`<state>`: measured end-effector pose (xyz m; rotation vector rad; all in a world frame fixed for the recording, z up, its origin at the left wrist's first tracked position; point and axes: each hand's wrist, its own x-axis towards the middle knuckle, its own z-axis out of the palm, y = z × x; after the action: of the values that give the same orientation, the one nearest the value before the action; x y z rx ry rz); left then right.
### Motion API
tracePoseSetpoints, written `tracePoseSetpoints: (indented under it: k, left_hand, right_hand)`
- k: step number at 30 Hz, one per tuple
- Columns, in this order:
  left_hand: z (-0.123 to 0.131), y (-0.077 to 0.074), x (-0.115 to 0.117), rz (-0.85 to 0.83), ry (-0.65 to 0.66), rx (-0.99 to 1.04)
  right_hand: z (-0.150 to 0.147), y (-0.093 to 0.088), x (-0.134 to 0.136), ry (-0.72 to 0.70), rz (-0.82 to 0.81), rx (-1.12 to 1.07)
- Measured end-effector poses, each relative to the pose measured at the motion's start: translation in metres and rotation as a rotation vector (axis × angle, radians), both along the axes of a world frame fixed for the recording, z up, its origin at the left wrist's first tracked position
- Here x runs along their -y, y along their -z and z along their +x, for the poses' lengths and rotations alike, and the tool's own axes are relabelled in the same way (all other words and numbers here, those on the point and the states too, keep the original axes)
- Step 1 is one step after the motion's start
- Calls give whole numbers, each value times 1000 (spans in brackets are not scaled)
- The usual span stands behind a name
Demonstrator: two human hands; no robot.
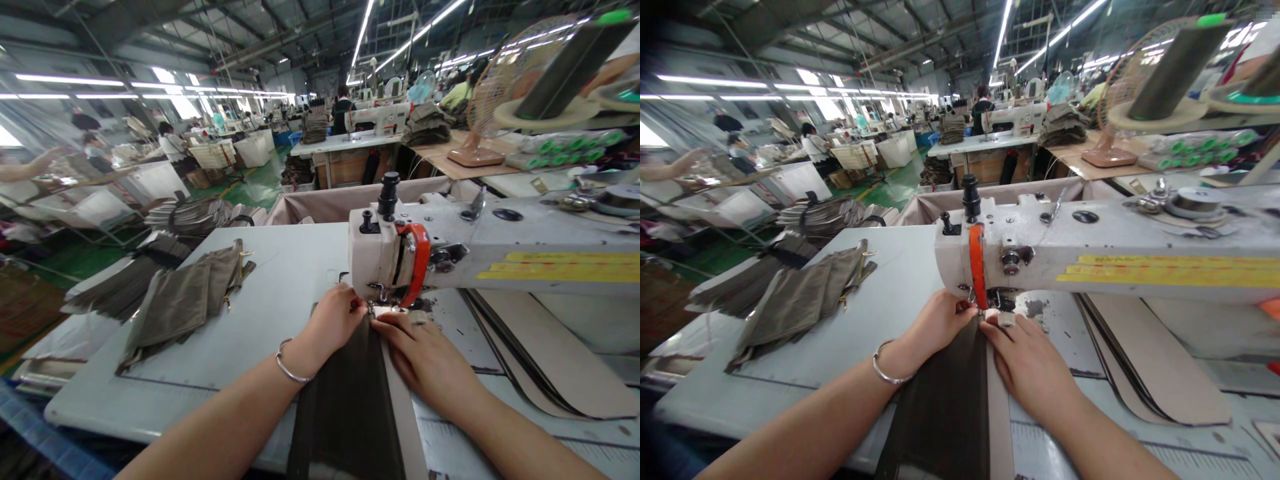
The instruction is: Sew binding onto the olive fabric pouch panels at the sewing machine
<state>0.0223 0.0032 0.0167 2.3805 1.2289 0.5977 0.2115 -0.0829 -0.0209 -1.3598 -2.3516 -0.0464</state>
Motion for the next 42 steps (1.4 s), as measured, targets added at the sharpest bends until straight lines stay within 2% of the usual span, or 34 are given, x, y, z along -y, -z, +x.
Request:
tracePoseSetpoints:
  k: [3, 5, 7, 21, 24, 26, 29, 31, 32, 34, 37, 42]
  left_hand:
    - [-9, -4, 11, 89, 129, -51]
    - [-15, -5, 18, 89, 225, -100]
    - [-18, -4, 21, 75, 268, -139]
    - [-12, 5, 21, 162, 289, -179]
    - [-13, 1, 22, 165, 272, -194]
    - [-19, -6, 33, 151, 283, -219]
    - [-38, -15, 70, 109, 407, -245]
    - [-52, -14, 100, 132, 541, -205]
    - [-58, -11, 114, 197, 587, -159]
    - [-66, -3, 132, 308, 602, -88]
    - [-68, 9, 140, 364, 573, -42]
    - [-65, 19, 132, 409, 585, -50]
  right_hand:
    - [1, 1, 0, 3, 2, 6]
    - [1, 1, -1, 0, 11, 4]
    - [0, 0, -1, -1, 12, 8]
    - [0, -2, -1, -4, 1, 1]
    - [-2, -6, 2, 4, 9, 3]
    - [-4, -10, 14, 14, 5, 9]
    - [-9, -11, 49, 12, -2, 10]
    - [-11, -7, 76, -38, 48, 2]
    - [-12, -5, 87, -65, 85, 0]
    - [-11, 0, 103, -98, 150, 2]
    - [-10, 3, 110, -90, 189, 18]
    - [-9, 3, 101, -116, 220, 55]
